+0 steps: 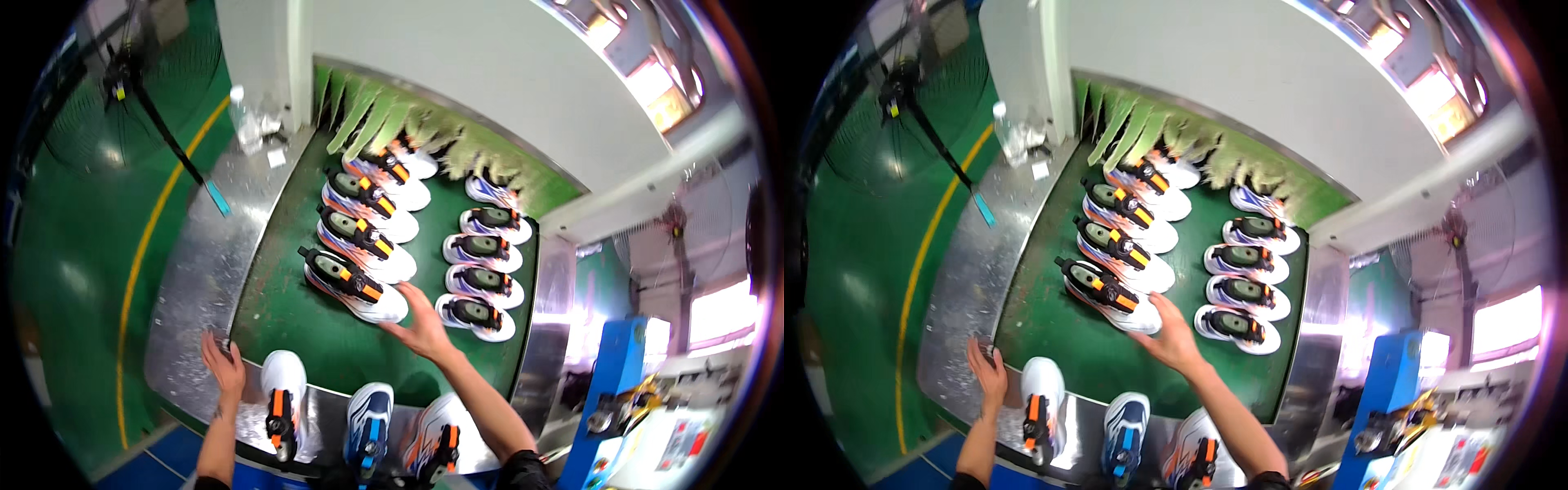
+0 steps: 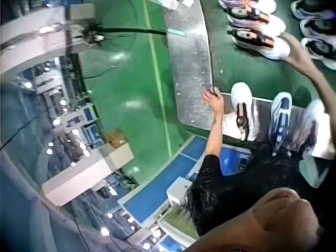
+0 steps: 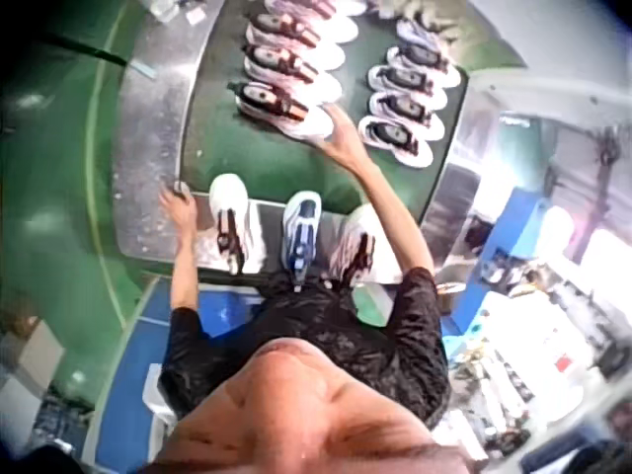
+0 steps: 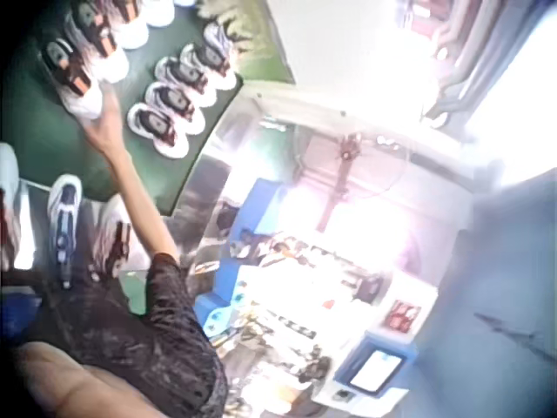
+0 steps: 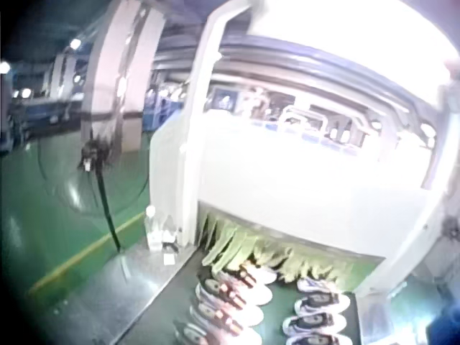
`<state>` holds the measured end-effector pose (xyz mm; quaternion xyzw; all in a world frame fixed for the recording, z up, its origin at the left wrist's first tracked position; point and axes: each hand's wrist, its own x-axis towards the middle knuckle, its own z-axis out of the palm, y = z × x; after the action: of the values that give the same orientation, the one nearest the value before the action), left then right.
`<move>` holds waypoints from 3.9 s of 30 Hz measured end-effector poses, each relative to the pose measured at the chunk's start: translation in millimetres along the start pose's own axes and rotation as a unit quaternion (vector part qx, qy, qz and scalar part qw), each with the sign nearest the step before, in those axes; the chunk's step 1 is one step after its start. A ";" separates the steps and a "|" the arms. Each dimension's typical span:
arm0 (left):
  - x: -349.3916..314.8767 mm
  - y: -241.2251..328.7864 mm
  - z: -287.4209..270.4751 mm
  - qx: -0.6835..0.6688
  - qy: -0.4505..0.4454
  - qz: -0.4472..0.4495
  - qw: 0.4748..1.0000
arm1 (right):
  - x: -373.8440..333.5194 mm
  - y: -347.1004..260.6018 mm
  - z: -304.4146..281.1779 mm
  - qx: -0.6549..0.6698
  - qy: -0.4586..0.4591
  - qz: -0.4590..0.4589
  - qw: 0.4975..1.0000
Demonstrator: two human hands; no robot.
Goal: The person picks up shoes from a conveyor belt, fits them individually onto the shoe lasts of a lasting machine, and initiates the machine cycle by pressing buttons and using a hand lever.
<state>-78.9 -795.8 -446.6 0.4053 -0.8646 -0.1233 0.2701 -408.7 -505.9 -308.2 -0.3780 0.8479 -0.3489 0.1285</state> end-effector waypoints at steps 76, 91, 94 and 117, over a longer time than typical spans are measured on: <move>-568.4 596.7 -367.3 -0.382 -0.873 0.048 0.299 | -1107.9 -134.6 -254.5 0.542 0.689 0.349 0.329; -515.7 498.0 -303.0 -0.187 -0.698 -0.121 0.680 | -1143.7 21.4 -269.9 -0.026 0.588 0.676 0.443; -514.9 502.1 -292.2 -0.161 -0.699 -0.107 0.689 | -1124.9 16.2 -271.1 -0.015 0.562 0.689 0.458; -460.0 448.0 -61.3 0.004 -0.524 0.305 0.795 | -1030.2 -86.5 -151.7 -0.195 0.548 0.693 0.426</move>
<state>-86.6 -155.3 -371.3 -0.0050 -0.9532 -0.2243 -0.2028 267.7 281.1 -186.0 0.5925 0.7618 -0.1012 -0.2416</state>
